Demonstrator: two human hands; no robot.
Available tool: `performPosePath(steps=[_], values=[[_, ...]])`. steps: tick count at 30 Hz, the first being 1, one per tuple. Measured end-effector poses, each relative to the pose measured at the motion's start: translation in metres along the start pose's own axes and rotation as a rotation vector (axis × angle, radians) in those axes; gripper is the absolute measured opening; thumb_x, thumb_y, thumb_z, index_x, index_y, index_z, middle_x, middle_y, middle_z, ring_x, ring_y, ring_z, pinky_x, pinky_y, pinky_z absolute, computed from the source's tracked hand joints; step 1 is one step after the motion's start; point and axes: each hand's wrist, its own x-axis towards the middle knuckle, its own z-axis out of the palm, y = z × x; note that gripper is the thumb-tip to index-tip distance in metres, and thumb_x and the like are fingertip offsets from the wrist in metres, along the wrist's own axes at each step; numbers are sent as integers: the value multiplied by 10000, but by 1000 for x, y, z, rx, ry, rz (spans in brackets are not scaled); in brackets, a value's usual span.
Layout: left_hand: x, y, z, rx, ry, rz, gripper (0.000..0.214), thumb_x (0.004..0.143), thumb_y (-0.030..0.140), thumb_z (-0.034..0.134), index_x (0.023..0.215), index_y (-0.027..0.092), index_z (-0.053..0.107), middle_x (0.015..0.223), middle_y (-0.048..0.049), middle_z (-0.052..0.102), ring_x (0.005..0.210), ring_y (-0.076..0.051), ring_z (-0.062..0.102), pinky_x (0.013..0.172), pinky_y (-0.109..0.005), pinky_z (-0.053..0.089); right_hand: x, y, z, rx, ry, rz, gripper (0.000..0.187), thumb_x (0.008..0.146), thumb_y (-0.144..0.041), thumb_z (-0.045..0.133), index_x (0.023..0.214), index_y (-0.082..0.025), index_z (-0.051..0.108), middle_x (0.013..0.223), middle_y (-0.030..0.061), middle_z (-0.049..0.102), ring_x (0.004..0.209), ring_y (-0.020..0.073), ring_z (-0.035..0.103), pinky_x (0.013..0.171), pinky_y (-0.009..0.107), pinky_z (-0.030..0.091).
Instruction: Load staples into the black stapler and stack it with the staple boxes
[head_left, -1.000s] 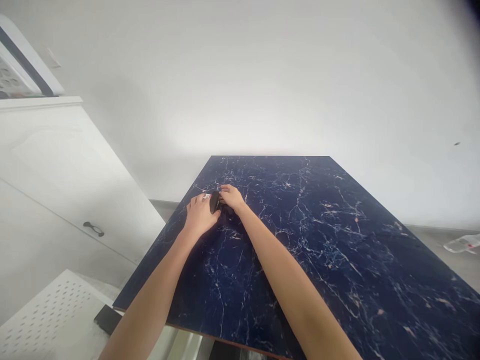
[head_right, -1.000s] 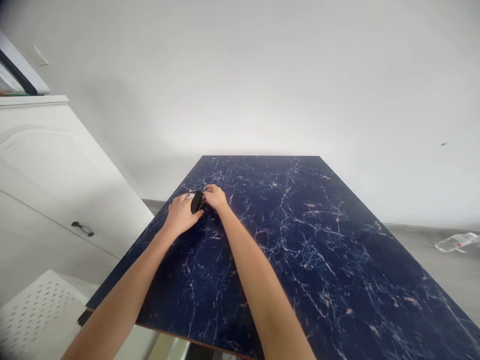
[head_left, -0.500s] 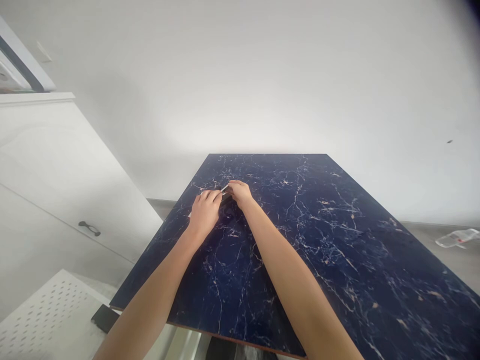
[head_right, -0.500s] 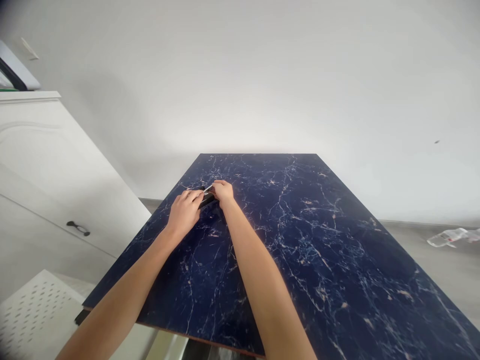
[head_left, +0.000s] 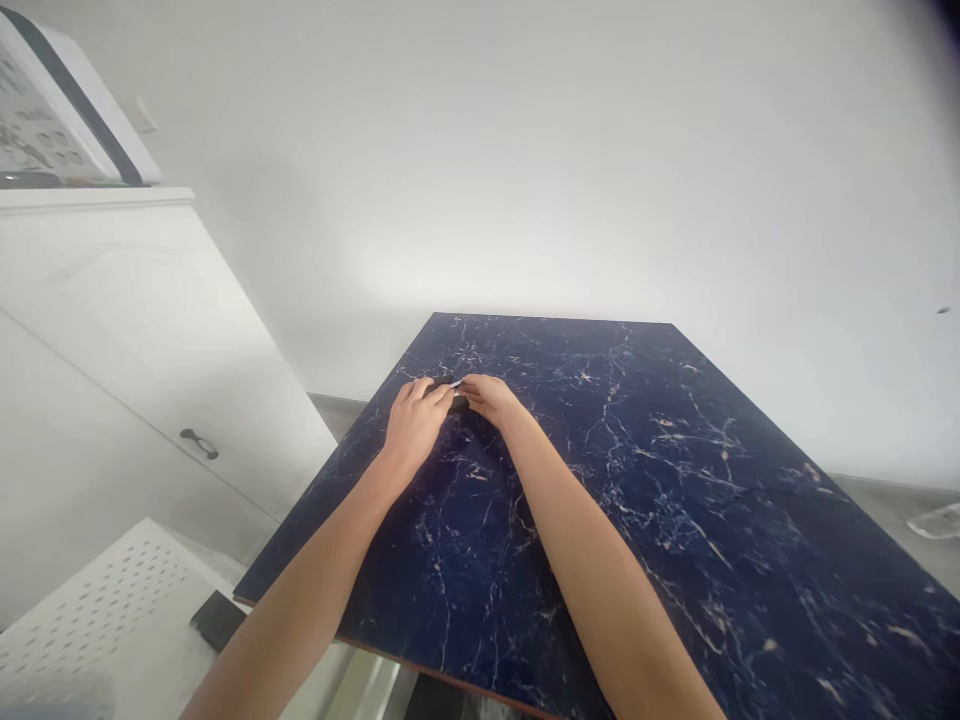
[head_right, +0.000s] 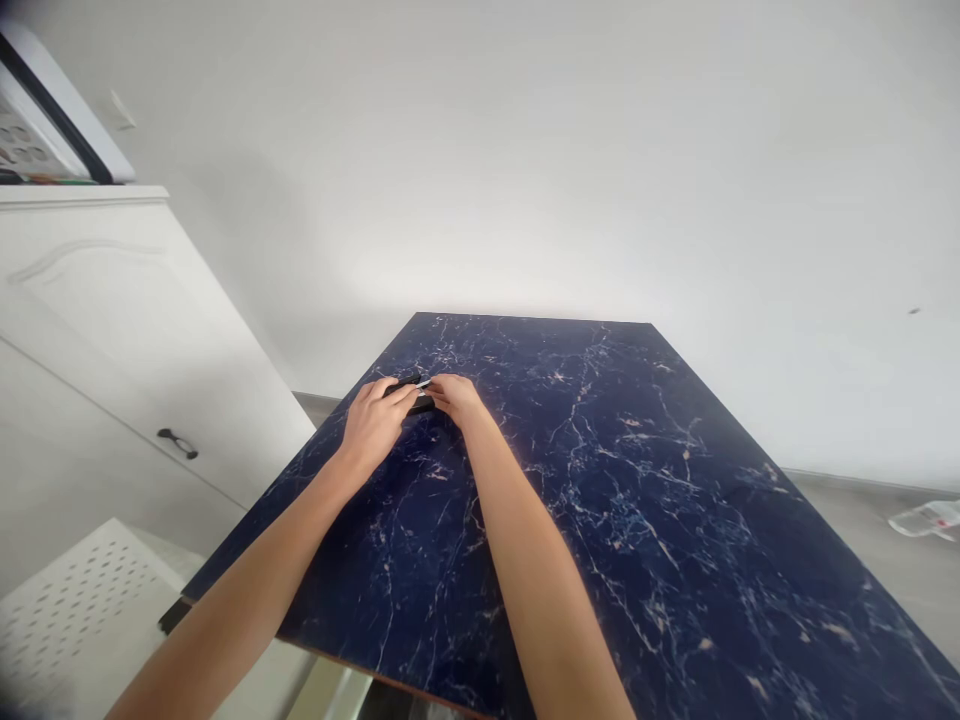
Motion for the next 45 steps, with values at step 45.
performPosePath(steps=[45], values=[[-3,20,9,-436,184,-505,420,927,319,642,1327,199,596,1127,-88,728,995,-276,685,877,-373,536,-9,-27,-27,-450,-114,-335,191,764,-62,592,875,-155,717,756,40,704,625,148,641,617,252,540]])
